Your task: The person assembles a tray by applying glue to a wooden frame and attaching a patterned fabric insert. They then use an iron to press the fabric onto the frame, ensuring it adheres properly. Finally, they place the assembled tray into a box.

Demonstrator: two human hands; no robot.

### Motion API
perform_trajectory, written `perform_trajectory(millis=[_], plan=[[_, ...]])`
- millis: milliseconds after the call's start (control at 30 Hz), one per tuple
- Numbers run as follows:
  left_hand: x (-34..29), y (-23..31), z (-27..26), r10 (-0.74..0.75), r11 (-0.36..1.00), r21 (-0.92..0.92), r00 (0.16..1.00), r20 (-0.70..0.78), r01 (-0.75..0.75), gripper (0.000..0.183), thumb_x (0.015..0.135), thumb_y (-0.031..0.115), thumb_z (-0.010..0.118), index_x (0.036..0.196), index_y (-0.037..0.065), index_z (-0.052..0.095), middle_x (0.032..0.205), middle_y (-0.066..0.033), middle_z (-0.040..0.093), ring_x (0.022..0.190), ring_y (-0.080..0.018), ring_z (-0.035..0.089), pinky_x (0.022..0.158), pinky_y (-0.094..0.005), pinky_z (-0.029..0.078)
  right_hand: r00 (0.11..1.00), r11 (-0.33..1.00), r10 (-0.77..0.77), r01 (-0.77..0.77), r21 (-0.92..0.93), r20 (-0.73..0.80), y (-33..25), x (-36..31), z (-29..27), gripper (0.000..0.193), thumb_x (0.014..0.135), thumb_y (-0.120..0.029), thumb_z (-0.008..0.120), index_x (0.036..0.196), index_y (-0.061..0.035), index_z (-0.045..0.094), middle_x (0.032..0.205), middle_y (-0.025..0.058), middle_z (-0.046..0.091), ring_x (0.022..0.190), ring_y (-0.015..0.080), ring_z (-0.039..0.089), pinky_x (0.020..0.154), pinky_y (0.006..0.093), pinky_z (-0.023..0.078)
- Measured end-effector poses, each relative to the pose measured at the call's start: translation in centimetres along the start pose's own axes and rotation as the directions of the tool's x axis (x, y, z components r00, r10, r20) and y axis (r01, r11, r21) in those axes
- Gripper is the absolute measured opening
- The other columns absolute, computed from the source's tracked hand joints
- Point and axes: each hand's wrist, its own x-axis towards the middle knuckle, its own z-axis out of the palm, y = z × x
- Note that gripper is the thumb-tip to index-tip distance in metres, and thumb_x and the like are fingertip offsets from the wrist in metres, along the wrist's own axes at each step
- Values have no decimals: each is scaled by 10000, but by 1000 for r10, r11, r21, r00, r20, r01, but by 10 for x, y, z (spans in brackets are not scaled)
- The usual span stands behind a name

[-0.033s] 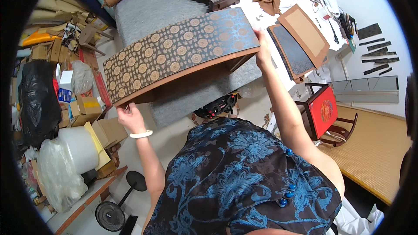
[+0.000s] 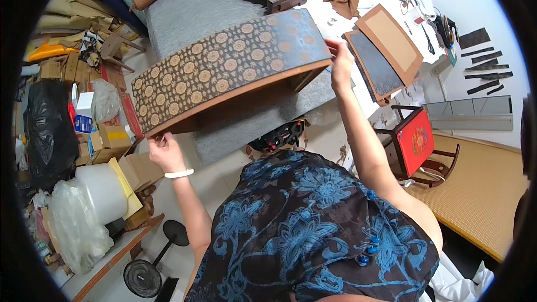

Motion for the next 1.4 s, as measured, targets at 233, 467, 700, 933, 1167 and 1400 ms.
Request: perform_trajectory(millis=[233, 467, 700, 933, 1167, 1400], plan=[[19, 40, -18, 212, 845, 506, 977, -18, -174, 234, 864, 256, 811, 876, 38, 727, 702, -137, 719, 647, -315, 712, 624, -432, 545, 826, 401, -496, 492, -773, 268, -36, -57, -4, 395, 781, -417, 855, 826, -85, 645, 703, 36, 670, 659, 222, 695, 598, 351, 537], [25, 13, -10, 307, 890, 371, 950, -54, -266, 250, 886, 236, 809, 821, 17, 709, 681, -115, 701, 584, -264, 675, 592, -383, 532, 909, 352, -353, 347, -869, 220, -26, -54, 8, 432, 741, -386, 854, 986, -79, 674, 841, 76, 718, 792, 280, 723, 689, 402, 562], [37, -18, -13, 299, 953, 53, 954, 6, -299, 184, 908, 89, 779, 846, -62, 694, 656, -87, 670, 582, -116, 595, 577, -279, 509, 844, 455, -453, 495, -740, 287, -9, -42, 0, 331, 754, -275, 866, 948, -86, 675, 777, 49, 703, 699, 250, 705, 642, 369, 551], [27, -18, -2, 236, 970, -33, 968, -83, -239, 245, 894, 187, 823, 908, -45, 745, 641, -73, 685, 572, -124, 619, 635, -290, 542, 889, 519, -391, 427, -740, 238, -5, -51, 0, 418, 751, -387, 865, 960, -93, 655, 765, 61, 694, 704, 280, 711, 627, 403, 550], [-4, -18, 33, 308, 911, 322, 945, -112, -259, 356, 916, 390, 783, 874, 37, 789, 674, -159, 723, 623, -321, 728, 629, -443, 554, 952, 464, -274, 253, -849, 134, 41, -54, 16, 522, 759, -404, 840, 1114, -97, 611, 807, 112, 729, 718, 327, 726, 622, 436, 564], [5, -22, 17, 330, 855, 430, 944, -18, -290, 427, 914, 398, 767, 690, 46, 678, 558, -140, 654, 523, -368, 662, 544, -471, 517, 925, 398, -325, 320, -860, 194, 30, -45, 18, 429, 810, -382, 807, 1087, -111, 623, 721, 142, 698, 681, 376, 706, 628, 472, 557]])
